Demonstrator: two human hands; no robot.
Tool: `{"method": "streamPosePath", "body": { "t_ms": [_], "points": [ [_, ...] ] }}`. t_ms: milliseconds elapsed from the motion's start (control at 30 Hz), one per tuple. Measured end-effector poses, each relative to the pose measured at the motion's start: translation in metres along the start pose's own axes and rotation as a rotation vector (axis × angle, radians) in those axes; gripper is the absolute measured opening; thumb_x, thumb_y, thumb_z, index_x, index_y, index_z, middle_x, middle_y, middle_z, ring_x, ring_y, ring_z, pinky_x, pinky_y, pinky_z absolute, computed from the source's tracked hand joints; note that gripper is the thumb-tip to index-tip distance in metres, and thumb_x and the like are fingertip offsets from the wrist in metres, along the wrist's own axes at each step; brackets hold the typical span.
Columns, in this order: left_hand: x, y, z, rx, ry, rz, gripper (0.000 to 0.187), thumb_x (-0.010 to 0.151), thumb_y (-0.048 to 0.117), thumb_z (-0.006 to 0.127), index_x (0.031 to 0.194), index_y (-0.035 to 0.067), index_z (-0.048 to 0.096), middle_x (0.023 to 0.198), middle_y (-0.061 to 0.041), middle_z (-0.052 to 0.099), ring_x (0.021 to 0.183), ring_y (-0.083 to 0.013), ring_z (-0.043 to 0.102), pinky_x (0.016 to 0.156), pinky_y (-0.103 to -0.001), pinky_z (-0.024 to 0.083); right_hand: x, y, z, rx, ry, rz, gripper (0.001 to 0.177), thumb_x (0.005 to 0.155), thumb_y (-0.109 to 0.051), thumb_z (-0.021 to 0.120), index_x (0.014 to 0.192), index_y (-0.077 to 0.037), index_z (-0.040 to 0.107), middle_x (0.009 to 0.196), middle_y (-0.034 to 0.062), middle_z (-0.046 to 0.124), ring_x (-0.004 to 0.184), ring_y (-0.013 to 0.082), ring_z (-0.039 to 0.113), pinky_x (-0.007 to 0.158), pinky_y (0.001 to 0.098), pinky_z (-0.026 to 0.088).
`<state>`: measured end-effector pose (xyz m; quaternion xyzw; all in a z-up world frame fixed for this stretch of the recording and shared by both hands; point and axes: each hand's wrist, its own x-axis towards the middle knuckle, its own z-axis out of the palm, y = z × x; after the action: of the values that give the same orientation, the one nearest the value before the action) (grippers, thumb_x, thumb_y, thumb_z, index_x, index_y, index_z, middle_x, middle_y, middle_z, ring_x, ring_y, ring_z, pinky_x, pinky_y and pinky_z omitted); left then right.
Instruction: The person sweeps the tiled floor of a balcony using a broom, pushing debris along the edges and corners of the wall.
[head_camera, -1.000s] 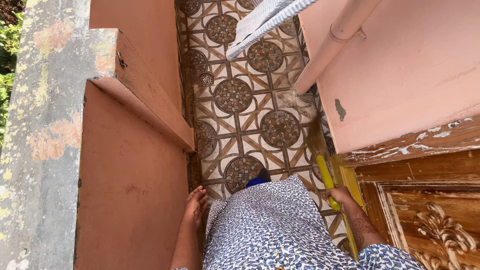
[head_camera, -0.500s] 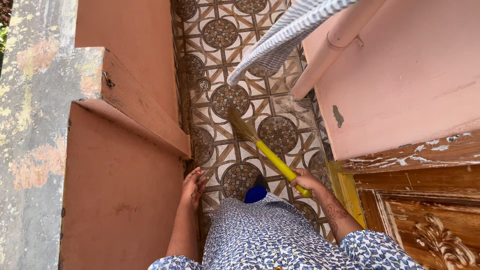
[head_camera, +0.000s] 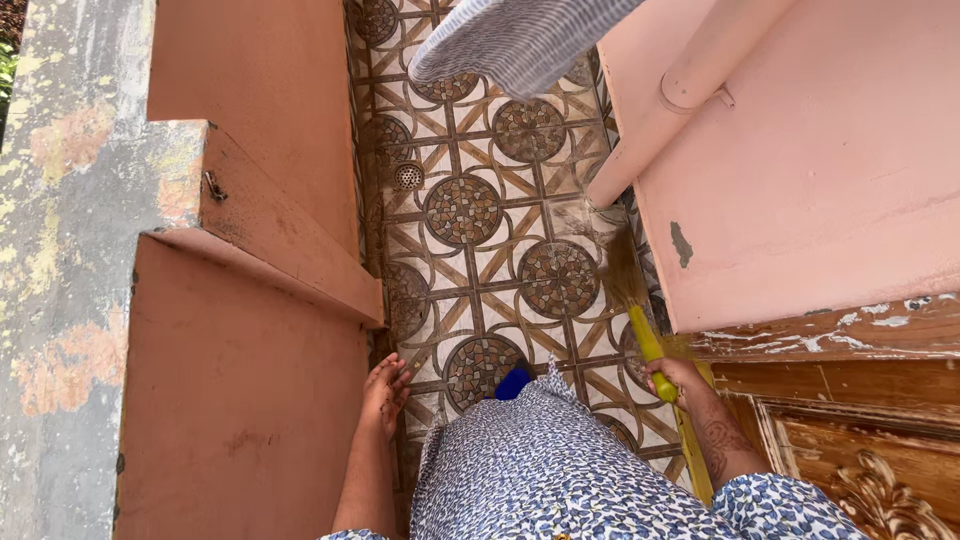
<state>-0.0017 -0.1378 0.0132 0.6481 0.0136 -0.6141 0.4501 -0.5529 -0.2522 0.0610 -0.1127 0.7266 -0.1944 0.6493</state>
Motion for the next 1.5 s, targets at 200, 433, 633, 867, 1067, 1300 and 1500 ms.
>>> {"method": "streamPosePath", "body": {
  "t_ms": [200, 433, 633, 867, 1067, 1300, 1500],
  "points": [
    [0.018, 0.005, 0.011, -0.053, 0.021, 0.001, 0.040, 0.101, 0.029, 0.055, 0.141, 0.020, 0.058, 0.137, 0.001, 0.064, 0.116, -0.0164, 0.060, 0.094, -0.035, 0.045, 0.026, -0.028, 0.043, -0.343, 0.045, 0.015, 0.022, 0.078, 0.003, 0.073, 0.098, 0.009, 0.067, 0.075, 0.0143, 0.066, 0.053, 0.0218, 0.061, 0.045, 0.0320, 0.052],
    [0.030, 0.037, 0.055, -0.080, 0.018, 0.037, 0.039, 0.101, 0.029, 0.056, 0.139, 0.021, 0.058, 0.136, 0.001, 0.065, 0.116, -0.0162, 0.062, 0.092, -0.035, 0.046, 0.063, -0.068, 0.116, -0.683, -0.258, -0.086, 0.059, 0.076, 0.008, 0.074, 0.133, 0.008, 0.057, 0.083, 0.0177, 0.072, 0.055, 0.0229, 0.064, 0.046, 0.0335, 0.054],
    [0.037, 0.053, 0.083, -0.089, 0.009, 0.044, 0.039, 0.100, 0.028, 0.057, 0.138, 0.020, 0.058, 0.137, 0.001, 0.064, 0.117, -0.0169, 0.061, 0.094, -0.037, 0.046, 0.072, -0.104, 0.086, -0.547, -0.312, -0.162, 0.091, 0.076, 0.011, 0.073, 0.156, -0.015, 0.039, 0.085, 0.0134, 0.070, 0.055, 0.0186, 0.061, 0.047, 0.0324, 0.052],
    [0.028, 0.050, 0.093, -0.049, 0.006, 0.026, 0.041, 0.100, 0.028, 0.057, 0.140, 0.020, 0.057, 0.138, 0.000, 0.063, 0.121, -0.0184, 0.060, 0.101, -0.038, 0.044, 0.042, -0.067, 0.030, -0.317, -0.085, -0.205, 0.078, 0.076, 0.010, 0.071, 0.149, -0.005, 0.050, 0.083, 0.0132, 0.067, 0.053, 0.0192, 0.060, 0.045, 0.0328, 0.050],
    [0.028, 0.054, 0.086, -0.023, 0.025, 0.021, 0.042, 0.100, 0.028, 0.056, 0.141, 0.018, 0.056, 0.137, -0.001, 0.064, 0.122, -0.0193, 0.060, 0.102, -0.039, 0.045, 0.030, -0.062, -0.007, -0.323, 0.093, -0.127, 0.030, 0.080, 0.004, 0.068, 0.107, 0.013, 0.062, 0.071, 0.0173, 0.063, 0.049, 0.0268, 0.060, 0.043, 0.0399, 0.049],
    [0.046, 0.064, 0.094, -0.016, 0.021, -0.004, 0.042, 0.100, 0.026, 0.056, 0.141, 0.019, 0.056, 0.136, 0.000, 0.064, 0.121, -0.0192, 0.060, 0.100, -0.039, 0.048, 0.052, -0.060, 0.054, -0.558, 0.032, -0.138, 0.036, 0.075, 0.007, 0.072, 0.110, 0.012, 0.064, 0.074, 0.0176, 0.068, 0.052, 0.0255, 0.065, 0.046, 0.0391, 0.052],
    [0.057, 0.077, 0.108, -0.027, -0.019, 0.031, 0.042, 0.099, 0.029, 0.056, 0.140, 0.019, 0.058, 0.137, 0.001, 0.065, 0.120, -0.0172, 0.062, 0.101, -0.038, 0.043, 0.074, -0.089, 0.116, -0.700, -0.226, -0.105, 0.079, 0.076, 0.009, 0.072, 0.149, -0.005, 0.045, 0.084, 0.0176, 0.070, 0.054, 0.0203, 0.063, 0.048, 0.0335, 0.054]
  ]
}}
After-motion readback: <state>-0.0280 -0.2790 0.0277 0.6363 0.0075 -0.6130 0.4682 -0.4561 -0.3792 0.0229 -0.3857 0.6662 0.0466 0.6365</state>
